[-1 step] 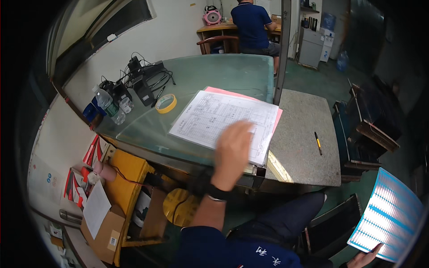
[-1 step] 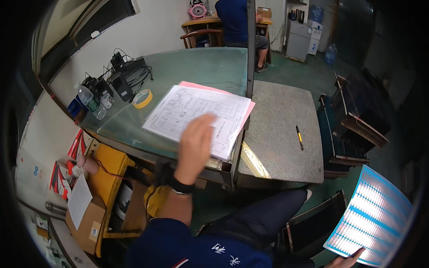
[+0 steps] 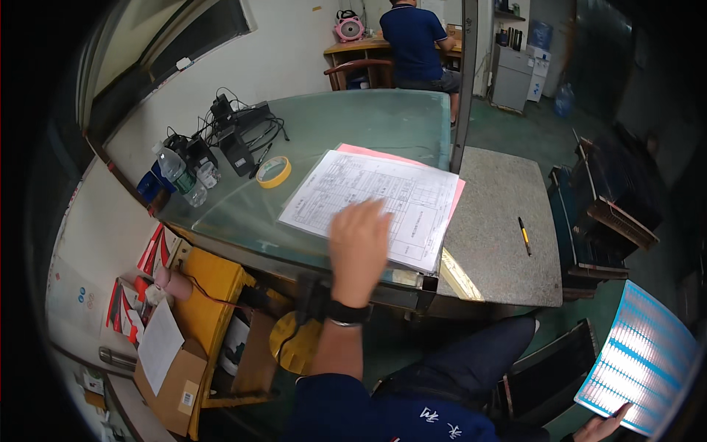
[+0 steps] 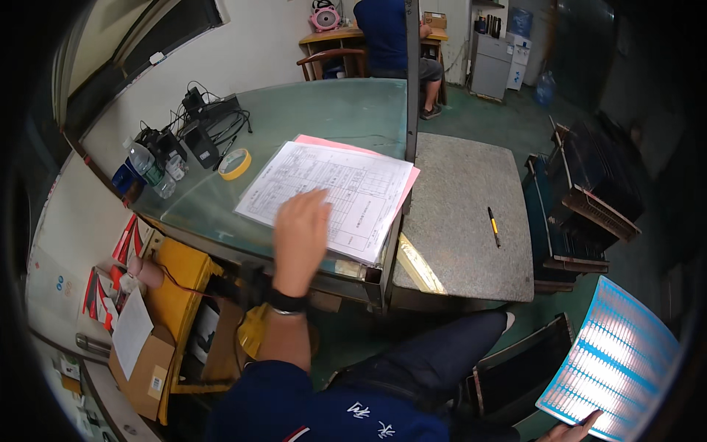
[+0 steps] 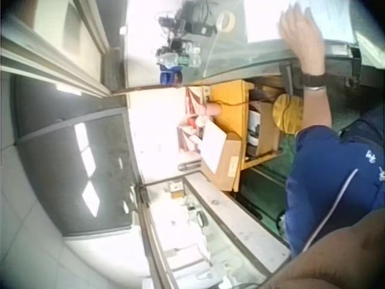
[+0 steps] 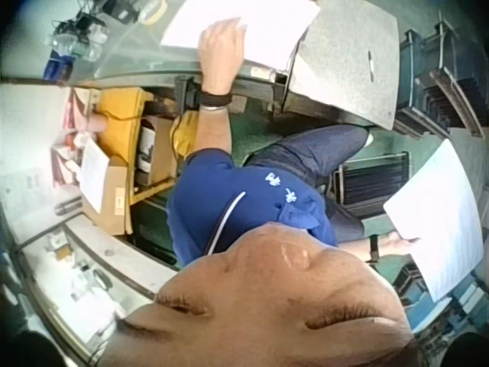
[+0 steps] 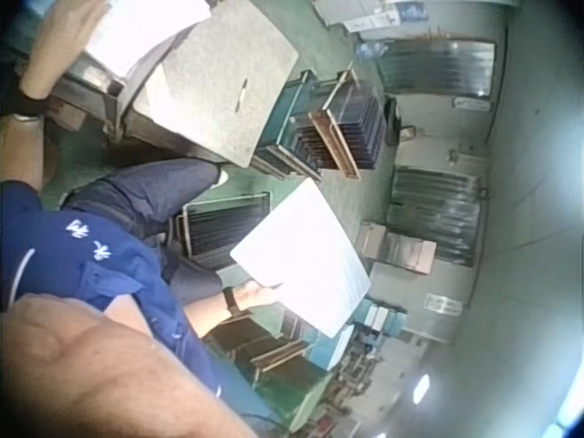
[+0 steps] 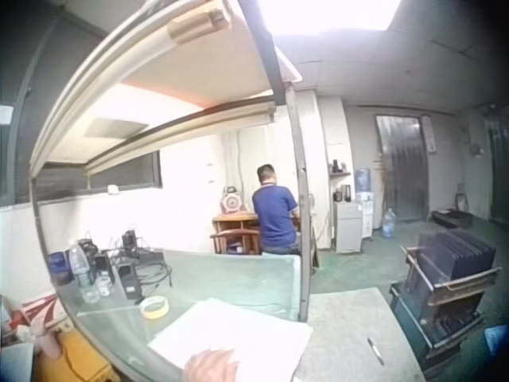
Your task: The recorder is inspecting blue circuit board sheets, sorting them into a rack, and filling out a production log.
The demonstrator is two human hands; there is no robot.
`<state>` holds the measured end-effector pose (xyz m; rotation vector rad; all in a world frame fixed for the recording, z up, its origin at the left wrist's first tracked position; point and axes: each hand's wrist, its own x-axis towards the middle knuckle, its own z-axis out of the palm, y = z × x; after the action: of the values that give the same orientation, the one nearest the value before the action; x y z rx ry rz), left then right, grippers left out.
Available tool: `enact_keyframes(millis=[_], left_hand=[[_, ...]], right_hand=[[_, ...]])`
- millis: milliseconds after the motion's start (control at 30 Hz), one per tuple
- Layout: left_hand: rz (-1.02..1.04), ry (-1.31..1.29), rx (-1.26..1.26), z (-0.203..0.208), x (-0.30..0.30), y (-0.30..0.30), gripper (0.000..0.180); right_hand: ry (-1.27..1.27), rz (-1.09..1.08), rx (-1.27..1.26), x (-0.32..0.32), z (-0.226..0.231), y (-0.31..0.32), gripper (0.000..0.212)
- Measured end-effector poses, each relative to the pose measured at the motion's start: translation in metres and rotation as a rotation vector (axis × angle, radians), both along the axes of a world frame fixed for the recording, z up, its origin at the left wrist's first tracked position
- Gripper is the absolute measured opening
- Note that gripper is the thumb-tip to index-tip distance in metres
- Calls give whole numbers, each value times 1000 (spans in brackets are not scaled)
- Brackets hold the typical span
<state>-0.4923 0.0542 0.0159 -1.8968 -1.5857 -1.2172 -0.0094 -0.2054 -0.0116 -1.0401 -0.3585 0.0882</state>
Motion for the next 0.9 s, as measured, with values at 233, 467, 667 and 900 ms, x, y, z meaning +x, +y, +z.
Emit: enact_keyframes(millis=[233, 467, 667, 900], left_hand=[[579, -50, -316, 3, -110, -22, 37], [768, -143, -561, 5, -173, -38, 78], [457, -239, -322, 4, -192, -37, 50], [-15, -556, 576, 107, -54, -78, 9]], right_hand=[[-455, -337, -350, 57, -35, -37, 25], [-170, -298, -111, 44, -22, -45, 23], [-331, -272, -254, 71, -50, -60, 32], [204, -271, -125, 107, -73, -80, 55]])
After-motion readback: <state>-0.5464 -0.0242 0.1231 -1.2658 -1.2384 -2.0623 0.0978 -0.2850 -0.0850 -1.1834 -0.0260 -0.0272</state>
